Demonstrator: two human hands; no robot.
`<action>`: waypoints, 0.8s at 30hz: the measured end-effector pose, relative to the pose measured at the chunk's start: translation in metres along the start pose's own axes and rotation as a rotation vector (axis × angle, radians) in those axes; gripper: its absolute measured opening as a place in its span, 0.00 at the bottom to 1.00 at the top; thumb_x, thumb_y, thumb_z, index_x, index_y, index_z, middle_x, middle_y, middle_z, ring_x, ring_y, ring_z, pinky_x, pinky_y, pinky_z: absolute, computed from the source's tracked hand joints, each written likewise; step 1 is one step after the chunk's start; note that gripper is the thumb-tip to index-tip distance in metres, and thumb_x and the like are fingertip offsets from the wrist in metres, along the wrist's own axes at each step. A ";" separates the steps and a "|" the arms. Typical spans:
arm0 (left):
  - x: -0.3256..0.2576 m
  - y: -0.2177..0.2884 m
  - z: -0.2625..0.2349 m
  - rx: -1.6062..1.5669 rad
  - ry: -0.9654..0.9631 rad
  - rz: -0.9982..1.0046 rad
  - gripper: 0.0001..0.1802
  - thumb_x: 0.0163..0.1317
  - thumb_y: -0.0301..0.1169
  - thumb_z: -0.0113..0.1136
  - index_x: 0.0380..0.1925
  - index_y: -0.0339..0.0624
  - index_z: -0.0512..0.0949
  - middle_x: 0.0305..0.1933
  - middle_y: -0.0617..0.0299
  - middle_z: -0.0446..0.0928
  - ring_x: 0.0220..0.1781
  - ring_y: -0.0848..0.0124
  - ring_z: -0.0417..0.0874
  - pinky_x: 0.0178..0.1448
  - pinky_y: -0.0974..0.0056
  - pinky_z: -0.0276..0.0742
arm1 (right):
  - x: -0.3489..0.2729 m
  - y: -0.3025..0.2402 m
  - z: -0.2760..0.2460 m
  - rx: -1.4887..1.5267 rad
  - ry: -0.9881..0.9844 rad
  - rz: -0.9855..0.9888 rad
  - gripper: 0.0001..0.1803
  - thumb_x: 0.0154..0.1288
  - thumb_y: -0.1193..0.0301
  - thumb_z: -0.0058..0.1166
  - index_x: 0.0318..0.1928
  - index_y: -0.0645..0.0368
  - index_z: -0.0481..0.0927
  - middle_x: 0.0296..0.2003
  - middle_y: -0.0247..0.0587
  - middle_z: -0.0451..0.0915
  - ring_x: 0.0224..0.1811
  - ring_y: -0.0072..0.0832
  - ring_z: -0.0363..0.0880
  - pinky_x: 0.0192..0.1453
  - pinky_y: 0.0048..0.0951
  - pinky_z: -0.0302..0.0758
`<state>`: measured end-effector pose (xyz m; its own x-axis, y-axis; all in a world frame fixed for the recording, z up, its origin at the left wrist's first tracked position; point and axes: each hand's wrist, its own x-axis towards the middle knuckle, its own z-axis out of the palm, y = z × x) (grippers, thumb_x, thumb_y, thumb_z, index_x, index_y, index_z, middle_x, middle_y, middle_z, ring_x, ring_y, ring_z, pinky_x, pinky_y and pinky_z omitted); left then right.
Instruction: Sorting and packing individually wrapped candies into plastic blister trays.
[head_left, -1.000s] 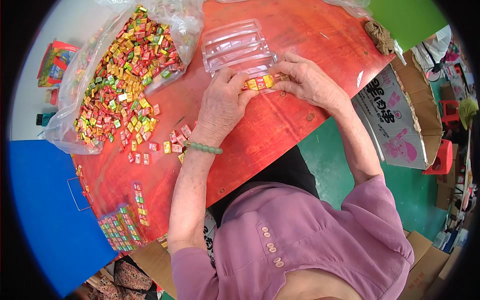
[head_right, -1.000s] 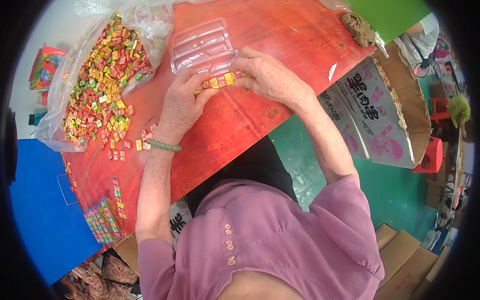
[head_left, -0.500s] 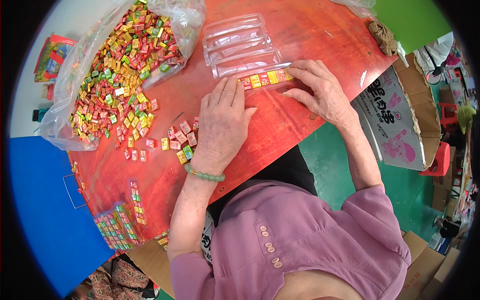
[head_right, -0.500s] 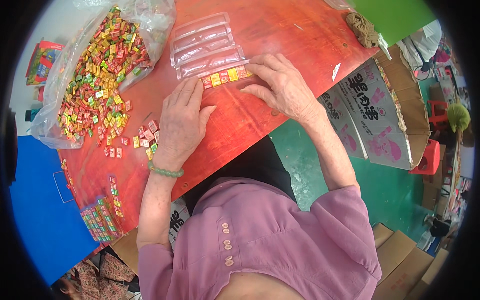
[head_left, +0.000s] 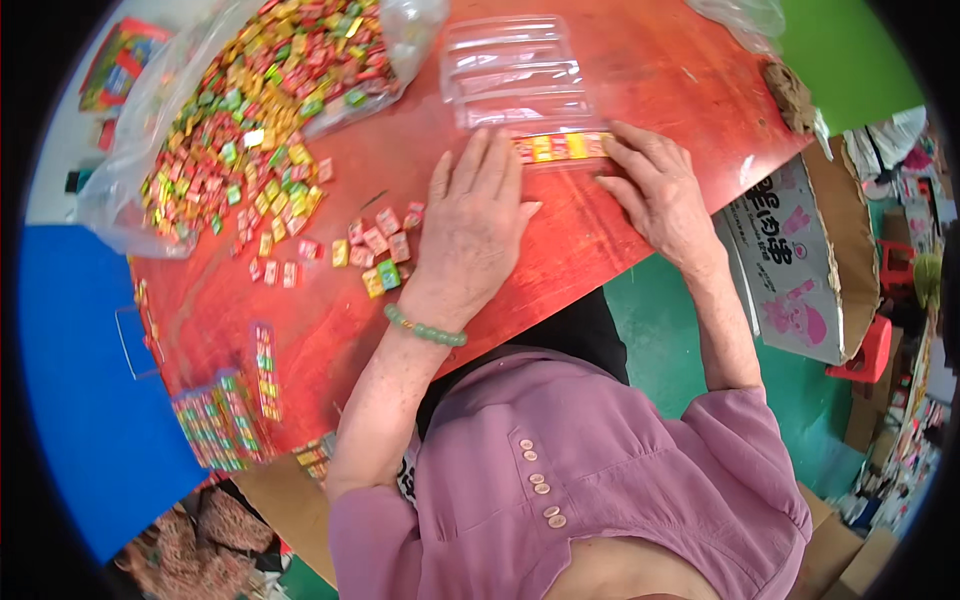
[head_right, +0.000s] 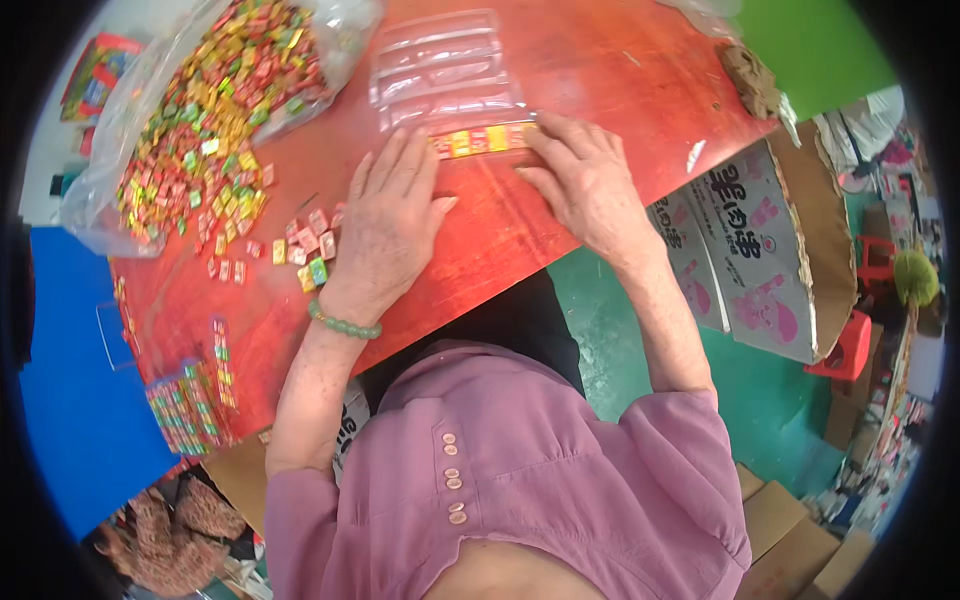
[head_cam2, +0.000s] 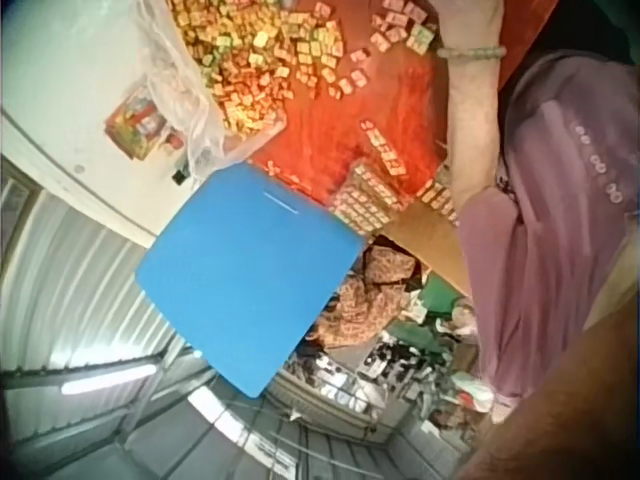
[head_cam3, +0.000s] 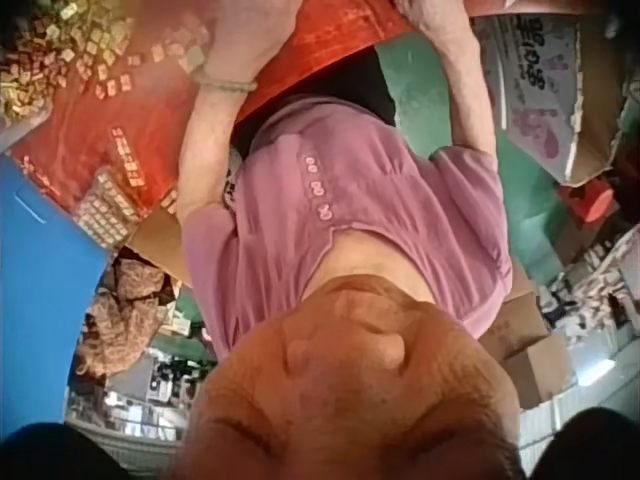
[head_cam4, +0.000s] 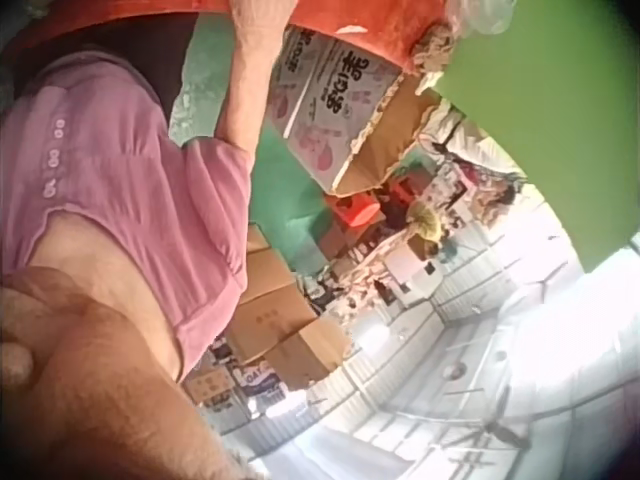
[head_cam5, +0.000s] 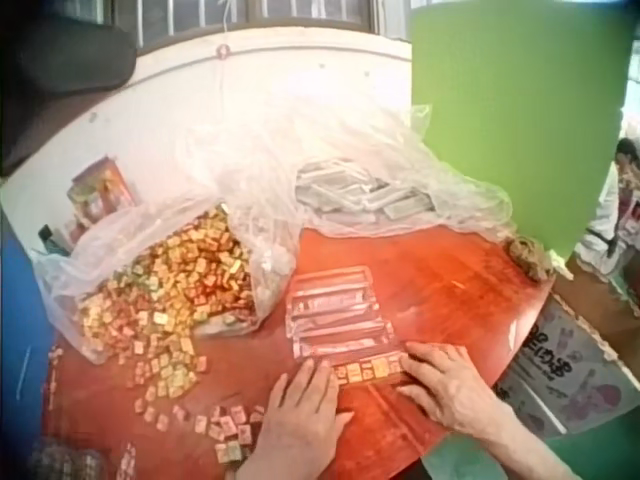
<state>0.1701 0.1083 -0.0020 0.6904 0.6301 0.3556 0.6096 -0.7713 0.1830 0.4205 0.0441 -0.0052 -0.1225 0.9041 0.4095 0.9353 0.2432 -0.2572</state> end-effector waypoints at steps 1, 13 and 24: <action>-0.002 0.004 -0.001 0.007 0.000 -0.023 0.31 0.71 0.40 0.62 0.67 0.30 0.73 0.74 0.43 0.71 0.79 0.51 0.69 0.78 0.42 0.64 | -0.002 0.000 0.000 0.021 0.025 0.015 0.21 0.68 0.67 0.67 0.58 0.61 0.84 0.64 0.47 0.80 0.64 0.46 0.78 0.68 0.44 0.73; -0.069 0.033 -0.031 -0.249 0.062 -0.075 0.32 0.57 0.33 0.74 0.60 0.28 0.76 0.68 0.43 0.74 0.68 0.49 0.77 0.71 0.47 0.72 | -0.036 -0.056 -0.016 0.237 -0.095 -0.097 0.19 0.56 0.76 0.74 0.48 0.63 0.86 0.57 0.49 0.85 0.58 0.45 0.83 0.61 0.41 0.79; -0.143 0.037 -0.052 -0.137 0.102 -0.207 0.30 0.59 0.32 0.71 0.60 0.28 0.76 0.60 0.46 0.74 0.62 0.49 0.76 0.67 0.45 0.73 | -0.026 -0.105 -0.008 0.365 -0.240 -0.196 0.21 0.53 0.75 0.75 0.49 0.64 0.86 0.58 0.48 0.84 0.61 0.46 0.81 0.62 0.41 0.79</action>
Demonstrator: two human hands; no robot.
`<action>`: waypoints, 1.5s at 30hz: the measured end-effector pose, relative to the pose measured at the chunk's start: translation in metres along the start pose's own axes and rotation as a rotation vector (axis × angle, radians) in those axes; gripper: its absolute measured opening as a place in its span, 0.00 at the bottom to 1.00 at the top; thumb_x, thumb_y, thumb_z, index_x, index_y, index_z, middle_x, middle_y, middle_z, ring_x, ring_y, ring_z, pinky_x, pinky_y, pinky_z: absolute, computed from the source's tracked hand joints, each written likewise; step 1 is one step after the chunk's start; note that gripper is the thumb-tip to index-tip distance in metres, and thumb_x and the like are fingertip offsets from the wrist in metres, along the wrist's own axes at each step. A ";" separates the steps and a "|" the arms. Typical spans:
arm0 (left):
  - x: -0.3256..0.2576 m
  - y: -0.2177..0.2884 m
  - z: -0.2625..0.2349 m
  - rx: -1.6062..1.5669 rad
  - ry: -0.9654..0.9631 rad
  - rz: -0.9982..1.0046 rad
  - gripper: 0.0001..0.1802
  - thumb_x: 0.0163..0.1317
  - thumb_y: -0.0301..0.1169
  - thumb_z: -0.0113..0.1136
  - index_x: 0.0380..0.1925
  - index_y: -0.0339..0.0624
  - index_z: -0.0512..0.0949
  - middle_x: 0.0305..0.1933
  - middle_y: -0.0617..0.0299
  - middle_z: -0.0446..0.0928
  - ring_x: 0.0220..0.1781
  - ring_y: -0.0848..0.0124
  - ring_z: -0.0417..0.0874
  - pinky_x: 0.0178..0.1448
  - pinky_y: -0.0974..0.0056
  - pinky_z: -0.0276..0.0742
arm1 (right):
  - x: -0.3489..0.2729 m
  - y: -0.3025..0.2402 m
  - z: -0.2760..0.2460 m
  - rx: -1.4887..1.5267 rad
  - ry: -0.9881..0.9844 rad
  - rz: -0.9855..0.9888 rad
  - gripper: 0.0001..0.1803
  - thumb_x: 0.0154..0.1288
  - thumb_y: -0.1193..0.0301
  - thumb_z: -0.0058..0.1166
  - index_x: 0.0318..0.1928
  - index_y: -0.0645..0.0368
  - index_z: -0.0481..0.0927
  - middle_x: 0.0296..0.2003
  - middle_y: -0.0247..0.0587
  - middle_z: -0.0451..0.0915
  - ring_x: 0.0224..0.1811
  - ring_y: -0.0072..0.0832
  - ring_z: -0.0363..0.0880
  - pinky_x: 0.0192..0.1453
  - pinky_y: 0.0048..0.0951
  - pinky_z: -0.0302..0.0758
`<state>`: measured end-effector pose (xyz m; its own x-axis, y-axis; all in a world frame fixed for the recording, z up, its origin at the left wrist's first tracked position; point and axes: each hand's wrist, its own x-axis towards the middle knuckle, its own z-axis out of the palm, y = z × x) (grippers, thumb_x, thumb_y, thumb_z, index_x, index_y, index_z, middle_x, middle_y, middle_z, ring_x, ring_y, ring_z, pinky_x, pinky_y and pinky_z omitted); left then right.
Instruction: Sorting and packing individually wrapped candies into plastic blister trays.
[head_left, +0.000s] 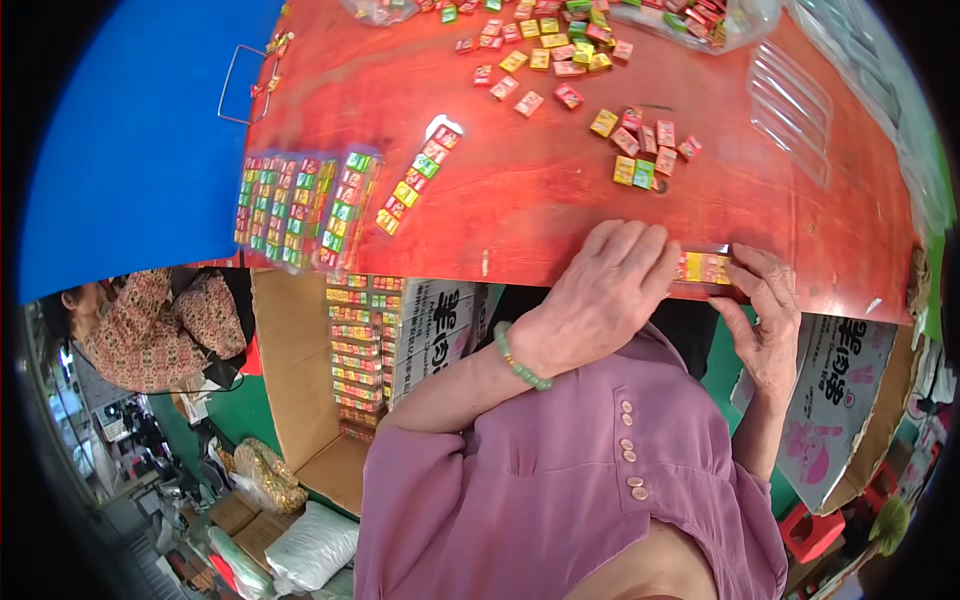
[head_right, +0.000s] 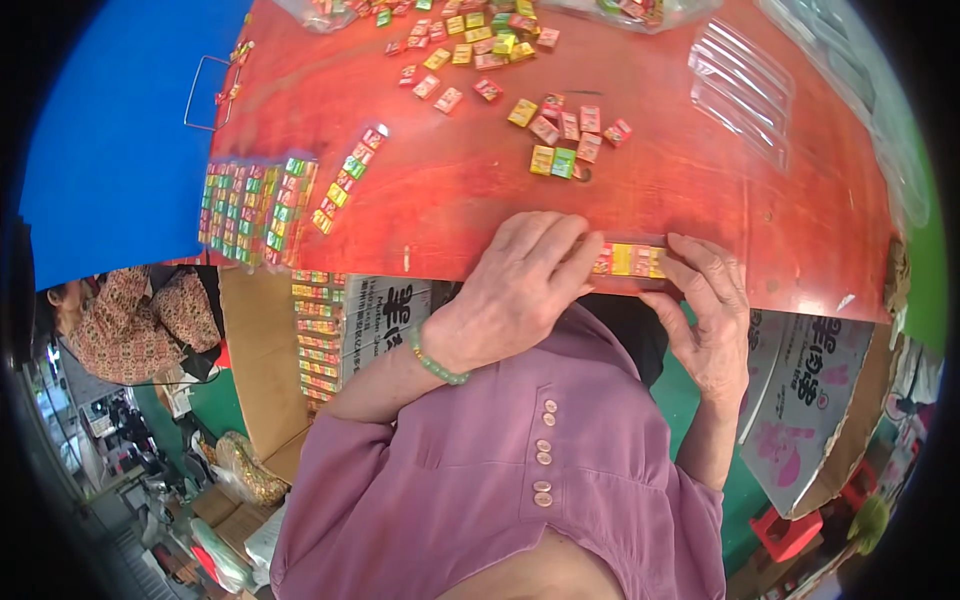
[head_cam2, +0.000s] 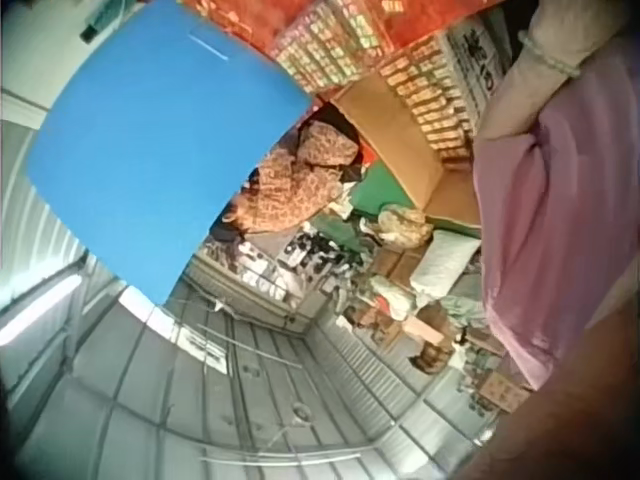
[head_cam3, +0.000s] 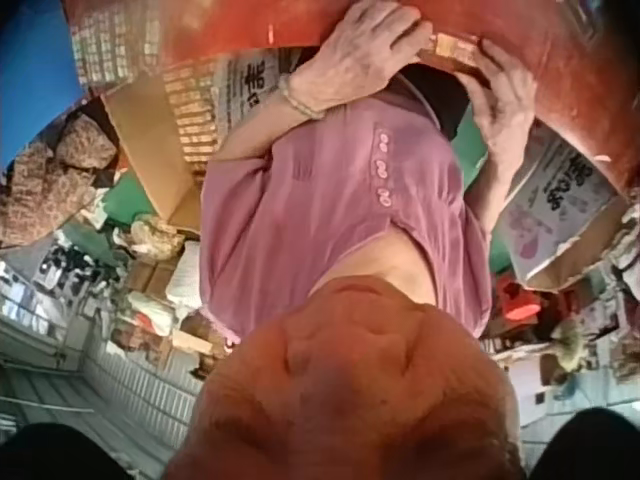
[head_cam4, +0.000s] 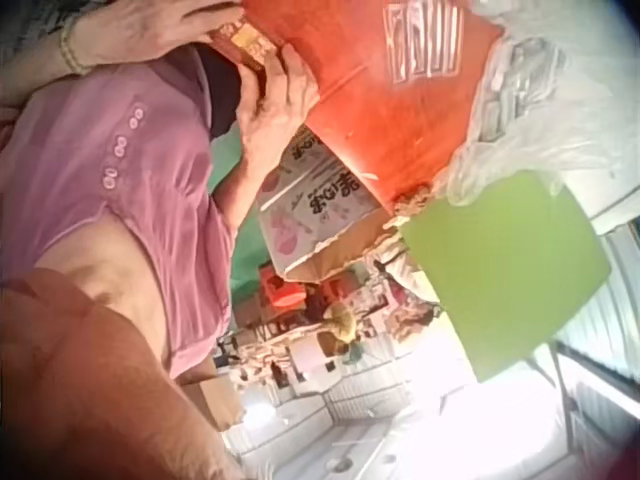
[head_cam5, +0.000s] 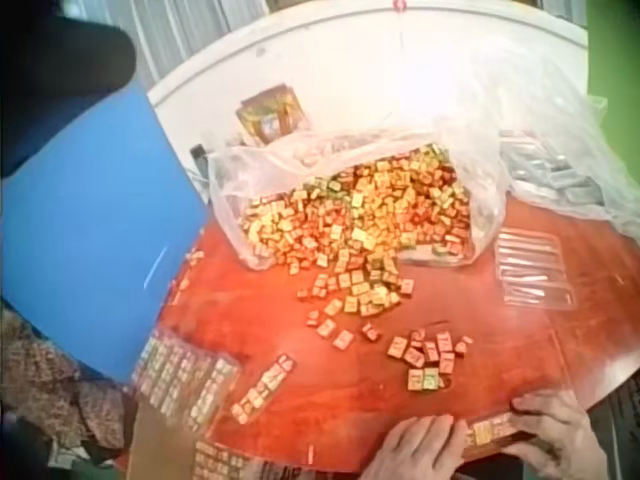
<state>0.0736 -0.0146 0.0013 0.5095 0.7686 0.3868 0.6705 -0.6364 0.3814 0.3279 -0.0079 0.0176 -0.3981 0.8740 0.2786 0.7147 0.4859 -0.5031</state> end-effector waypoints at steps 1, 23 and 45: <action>-0.009 -0.002 -0.006 -0.012 0.028 -0.037 0.30 0.58 0.30 0.72 0.60 0.29 0.77 0.60 0.46 0.74 0.61 0.49 0.77 0.65 0.45 0.75 | 0.003 -0.004 0.004 0.025 -0.016 -0.015 0.21 0.53 0.74 0.75 0.49 0.64 0.86 0.58 0.48 0.84 0.61 0.46 0.81 0.62 0.41 0.79; -0.090 -0.064 -0.089 0.428 0.346 -0.484 0.23 0.64 0.23 0.69 0.60 0.34 0.79 0.58 0.46 0.75 0.57 0.47 0.78 0.60 0.46 0.75 | 0.062 -0.048 0.039 0.184 -0.099 -0.120 0.18 0.56 0.78 0.72 0.48 0.66 0.85 0.55 0.51 0.83 0.56 0.46 0.83 0.58 0.39 0.81; -0.124 -0.091 -0.115 0.648 0.366 -0.761 0.20 0.70 0.29 0.65 0.59 0.33 0.78 0.64 0.42 0.72 0.65 0.44 0.74 0.68 0.43 0.73 | 0.103 -0.082 0.054 0.246 -0.230 -0.242 0.15 0.59 0.78 0.70 0.47 0.65 0.84 0.52 0.49 0.83 0.53 0.46 0.83 0.55 0.40 0.80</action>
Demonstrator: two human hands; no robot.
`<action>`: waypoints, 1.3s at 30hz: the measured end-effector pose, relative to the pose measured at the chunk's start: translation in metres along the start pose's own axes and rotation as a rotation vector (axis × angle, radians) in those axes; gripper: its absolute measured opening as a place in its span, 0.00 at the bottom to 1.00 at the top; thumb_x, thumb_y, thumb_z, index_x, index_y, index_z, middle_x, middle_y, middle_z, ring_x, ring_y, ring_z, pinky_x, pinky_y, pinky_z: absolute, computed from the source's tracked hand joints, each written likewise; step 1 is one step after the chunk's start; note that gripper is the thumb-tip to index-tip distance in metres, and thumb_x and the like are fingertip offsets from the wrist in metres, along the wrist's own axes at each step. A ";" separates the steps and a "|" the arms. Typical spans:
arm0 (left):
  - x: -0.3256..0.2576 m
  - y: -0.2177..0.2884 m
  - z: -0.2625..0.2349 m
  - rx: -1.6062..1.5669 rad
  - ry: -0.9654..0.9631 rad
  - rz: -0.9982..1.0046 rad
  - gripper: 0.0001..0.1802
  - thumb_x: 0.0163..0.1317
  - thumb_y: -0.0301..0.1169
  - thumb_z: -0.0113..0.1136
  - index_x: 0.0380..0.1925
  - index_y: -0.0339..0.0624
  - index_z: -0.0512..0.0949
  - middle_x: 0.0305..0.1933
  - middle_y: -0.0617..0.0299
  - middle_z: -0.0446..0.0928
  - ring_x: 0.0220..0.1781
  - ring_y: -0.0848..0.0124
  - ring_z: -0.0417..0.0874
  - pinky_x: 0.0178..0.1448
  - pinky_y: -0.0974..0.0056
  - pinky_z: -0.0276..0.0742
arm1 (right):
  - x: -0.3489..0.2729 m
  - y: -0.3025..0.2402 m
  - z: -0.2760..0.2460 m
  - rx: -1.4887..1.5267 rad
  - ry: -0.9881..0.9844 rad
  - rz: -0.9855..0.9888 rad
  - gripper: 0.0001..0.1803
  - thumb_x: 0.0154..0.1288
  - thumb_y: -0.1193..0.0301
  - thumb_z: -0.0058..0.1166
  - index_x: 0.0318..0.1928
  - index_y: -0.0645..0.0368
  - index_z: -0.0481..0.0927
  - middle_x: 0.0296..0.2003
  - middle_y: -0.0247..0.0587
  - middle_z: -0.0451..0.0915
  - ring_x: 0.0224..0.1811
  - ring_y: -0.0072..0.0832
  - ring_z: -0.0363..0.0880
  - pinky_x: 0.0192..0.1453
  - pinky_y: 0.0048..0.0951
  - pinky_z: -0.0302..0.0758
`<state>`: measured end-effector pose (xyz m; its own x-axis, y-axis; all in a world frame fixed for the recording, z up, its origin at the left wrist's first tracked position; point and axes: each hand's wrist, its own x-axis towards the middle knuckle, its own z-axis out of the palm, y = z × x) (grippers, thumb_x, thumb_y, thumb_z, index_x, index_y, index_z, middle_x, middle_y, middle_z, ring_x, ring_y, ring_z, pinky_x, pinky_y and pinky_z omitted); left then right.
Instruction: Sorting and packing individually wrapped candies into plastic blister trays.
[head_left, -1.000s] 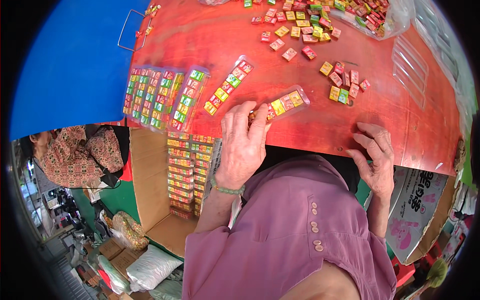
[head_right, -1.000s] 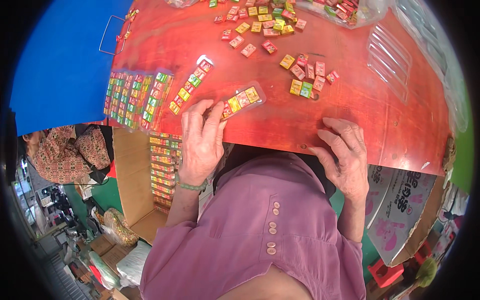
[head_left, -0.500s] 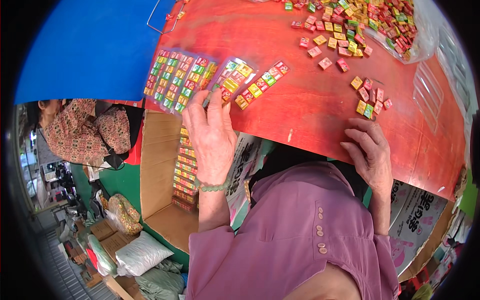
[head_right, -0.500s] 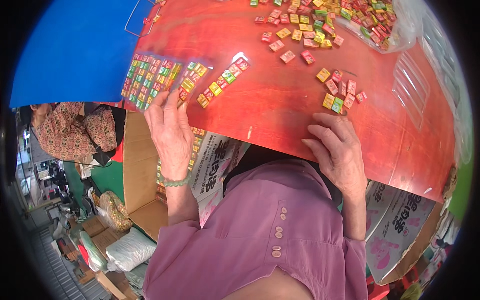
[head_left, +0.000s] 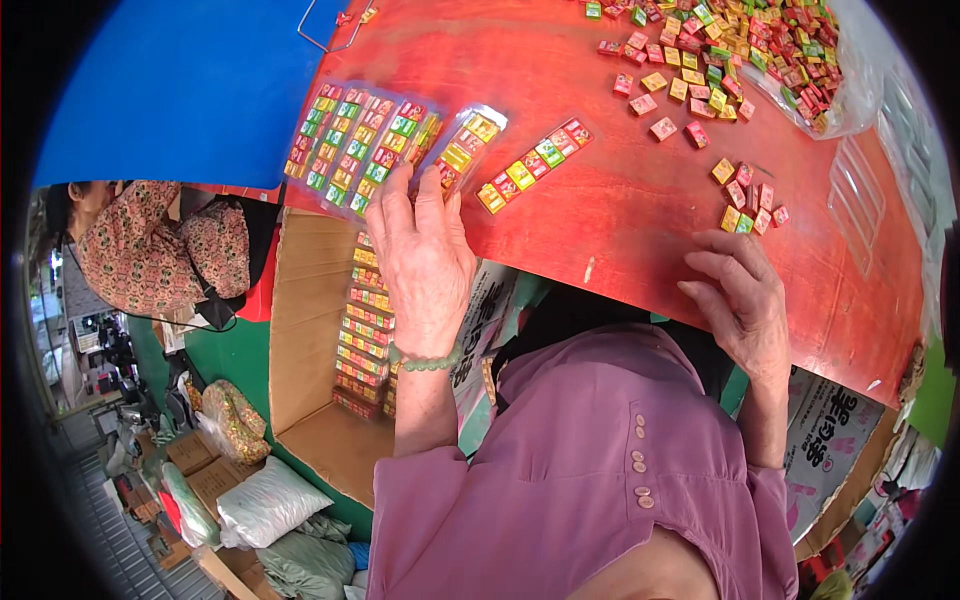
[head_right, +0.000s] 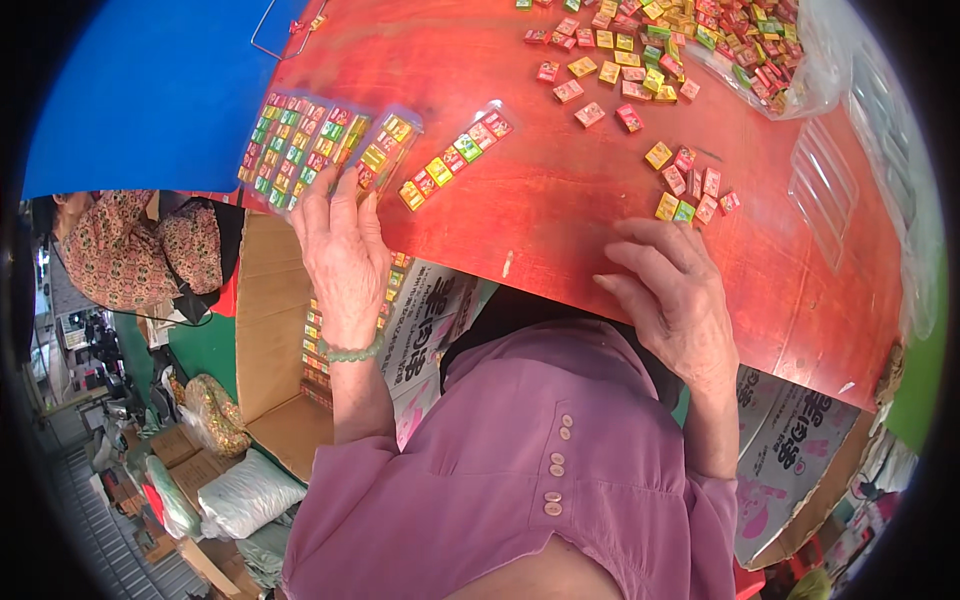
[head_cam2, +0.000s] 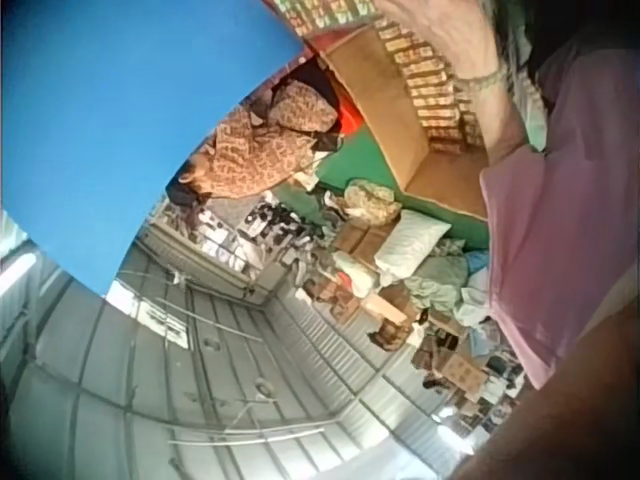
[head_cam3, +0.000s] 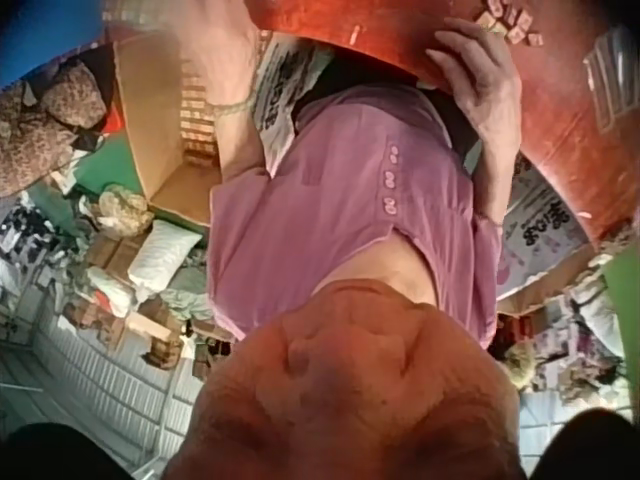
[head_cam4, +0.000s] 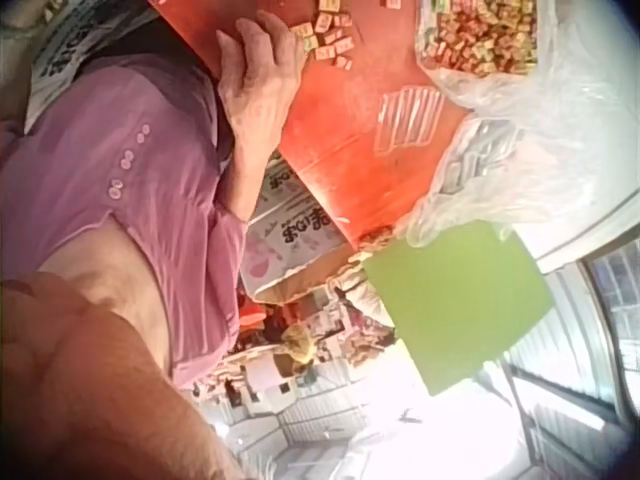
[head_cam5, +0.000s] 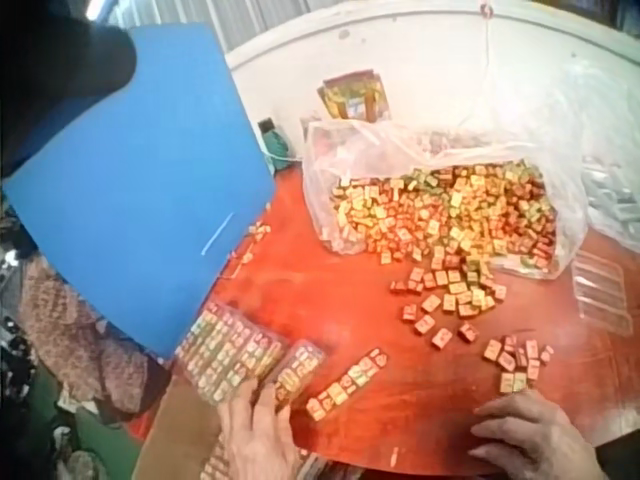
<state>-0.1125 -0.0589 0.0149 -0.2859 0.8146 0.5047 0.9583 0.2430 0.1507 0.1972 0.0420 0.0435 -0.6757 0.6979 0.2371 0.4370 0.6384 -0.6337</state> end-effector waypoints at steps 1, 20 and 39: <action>0.000 -0.001 0.000 -0.013 -0.007 -0.010 0.21 0.70 0.29 0.65 0.60 0.33 0.78 0.65 0.41 0.72 0.66 0.43 0.73 0.70 0.42 0.72 | 0.009 -0.003 0.000 -0.003 -0.006 0.000 0.15 0.59 0.78 0.70 0.47 0.65 0.84 0.52 0.49 0.83 0.53 0.46 0.83 0.55 0.40 0.80; -0.049 0.019 0.011 -0.333 0.054 -0.161 0.47 0.76 0.35 0.60 0.79 0.21 0.43 0.83 0.22 0.37 0.84 0.26 0.44 0.83 0.34 0.52 | 0.176 -0.016 0.097 0.120 -0.149 -0.256 0.24 0.73 0.66 0.63 0.62 0.68 0.79 0.51 0.59 0.86 0.53 0.51 0.87 0.55 0.43 0.82; -0.066 0.036 -0.017 -1.607 0.180 -0.777 0.49 0.76 0.22 0.58 0.84 0.39 0.35 0.90 0.52 0.31 0.90 0.56 0.30 0.87 0.45 0.31 | 0.201 -0.014 0.104 0.373 -0.399 -0.030 0.27 0.78 0.55 0.60 0.62 0.66 0.81 0.43 0.41 0.88 0.47 0.24 0.84 0.52 0.31 0.79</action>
<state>-0.0596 -0.1131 0.0018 -0.7267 0.6868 -0.0168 -0.2899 -0.2844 0.9138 -0.0067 0.1395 0.0232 -0.8891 0.4577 0.0076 0.2229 0.4474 -0.8661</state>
